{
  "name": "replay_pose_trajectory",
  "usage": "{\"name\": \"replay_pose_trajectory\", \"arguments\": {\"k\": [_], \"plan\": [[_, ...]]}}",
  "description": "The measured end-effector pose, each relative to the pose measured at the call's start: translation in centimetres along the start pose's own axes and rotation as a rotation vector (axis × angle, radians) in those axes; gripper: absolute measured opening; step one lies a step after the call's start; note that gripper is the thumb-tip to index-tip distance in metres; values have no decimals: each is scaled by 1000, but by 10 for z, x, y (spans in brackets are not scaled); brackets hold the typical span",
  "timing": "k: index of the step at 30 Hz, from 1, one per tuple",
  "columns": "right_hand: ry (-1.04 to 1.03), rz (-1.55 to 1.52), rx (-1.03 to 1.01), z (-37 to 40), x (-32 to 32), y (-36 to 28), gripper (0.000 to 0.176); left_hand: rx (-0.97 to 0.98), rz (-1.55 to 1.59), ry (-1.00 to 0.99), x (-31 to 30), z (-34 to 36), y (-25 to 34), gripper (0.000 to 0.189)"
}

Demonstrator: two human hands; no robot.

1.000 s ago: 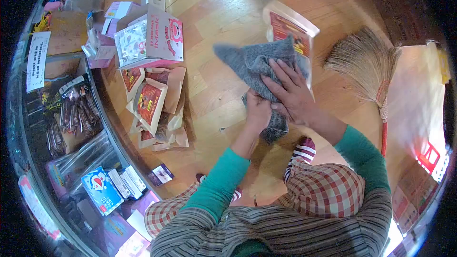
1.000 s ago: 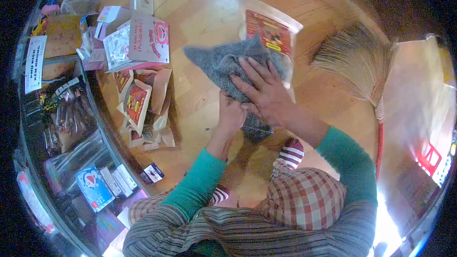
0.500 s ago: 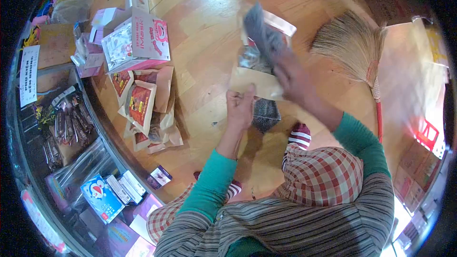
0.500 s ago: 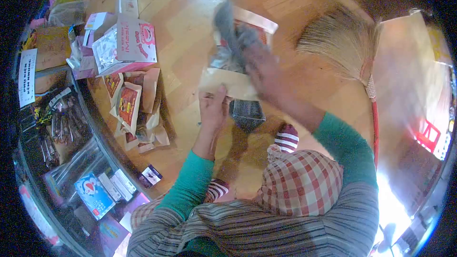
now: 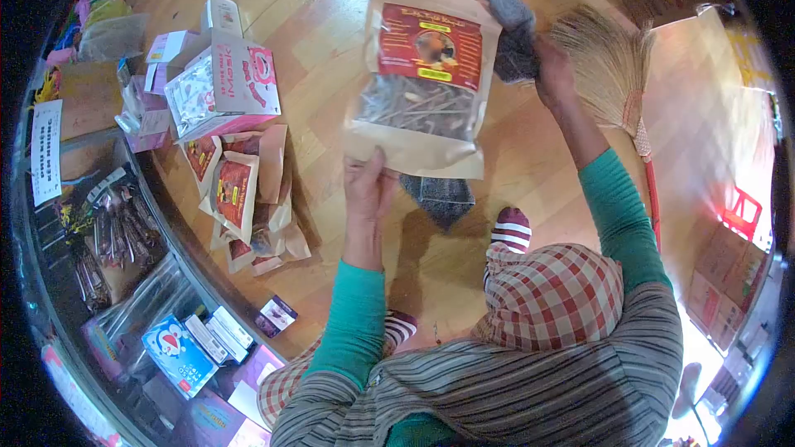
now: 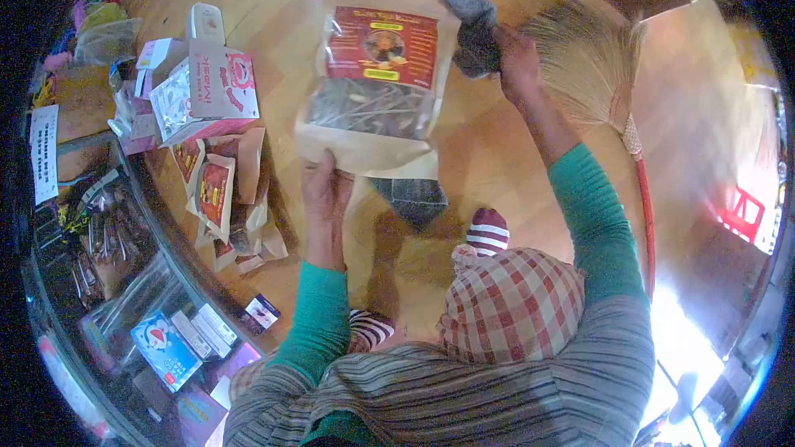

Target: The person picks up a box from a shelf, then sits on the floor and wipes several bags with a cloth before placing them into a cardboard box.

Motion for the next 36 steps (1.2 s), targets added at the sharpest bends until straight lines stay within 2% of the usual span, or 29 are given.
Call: {"name": "replay_pose_trajectory", "arguments": {"k": [1, 3, 5, 8, 11, 12, 14, 15, 16, 17, 18, 19, 20, 21, 22, 23, 24, 25, 28, 30, 31, 33, 34, 36], "plan": [[3, 5, 1, 1, -1, -4, 33, 10, 21, -7, -5, -3, 5, 29], [-14, -663, 122, 5, 12, -1, 33, 19, 40, -11, -15, -5, 7, 29], [-78, -662, 147, 17, 32, -8, 35, -23, 128, -67, -19, -5, 2, 31], [-197, -681, 187, 45, 63, -20, 37, -34, 83, -114, -4, -4, -3, 34], [-275, -637, 200, 67, 83, -45, 40, -117, 71, -72, -9, -9, -23, 41], [-213, -464, 70, 66, 75, -56, 40, -116, 72, -71, -8, -14, -25, 41], [-106, -112, -163, 72, 63, -86, 43, -229, -232, -7, -15, -20, -41, 52], [-122, -109, -159, 80, 66, -91, 43, -220, -226, 5, -14, -18, -40, 52], [-267, -435, -122, 89, 80, -98, 42, -267, -82, -25, -5, -15, -44, 57], [-320, 172, -496, 104, 92, -121, 42, -305, 63, -53, 5, -10, -46, 62], [-178, 714, -907, 125, 100, -139, 42, -308, 200, -196, 32, -4, -41, 68], [-323, 876, -957, 135, 114, -108, 58, -268, 203, -168, 41, -1, -35, 68], [-395, 982, -1014, 152, 129, -86, 59, -285, 390, -211, 58, 3, -32, 66], [-538, 988, -949, 166, 147, -67, 61, -286, 568, -252, 66, 4, -28, 64], [-614, 1028, -890, 178, 156, -43, 66, -266, 299, -105, 45, 4, -37, 58], [-710, 916, -816, 191, 162, -39, 66, -249, 40, 61, 19, 6, -43, 53], [-803, 811, -738, 202, 167, -35, 66, -372, 114, 95, 9, 9, -60, 47], [-854, 779, -771, 207, 168, -28, 66, -499, 190, 115, 2, 10, -77, 42], [-732, 839, -727, 179, 154, 3, 62, -477, 213, 132, -13, 9, -101, 41], [-572, 863, -669, 141, 138, 11, 54, -646, 265, -36, -7, 16, -134, 39], [-492, 892, -642, 120, 129, 19, 49, -623, 274, -31, 1, 17, -129, 39], [-502, 931, -602, 90, 118, 30, 45, -413, -40, 64, 6, 14, -107, 38], [-495, 970, -542, 76, 113, 38, 41, -413, -24, 86, 7, 15, -102, 40], [-471, 973, -601, 67, 115, 32, 39, -352, -75, 110, 4, 9, -100, 40]]}}
Point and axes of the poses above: each hand's wrist, its own z-axis away from the middle knuckle, its own x-axis out of the palm, y = z × x, the point moved 10 cm from there along -z, towards the middle knuckle, and after that the axes turned 2 degrees about y, right-handed, at the moved point
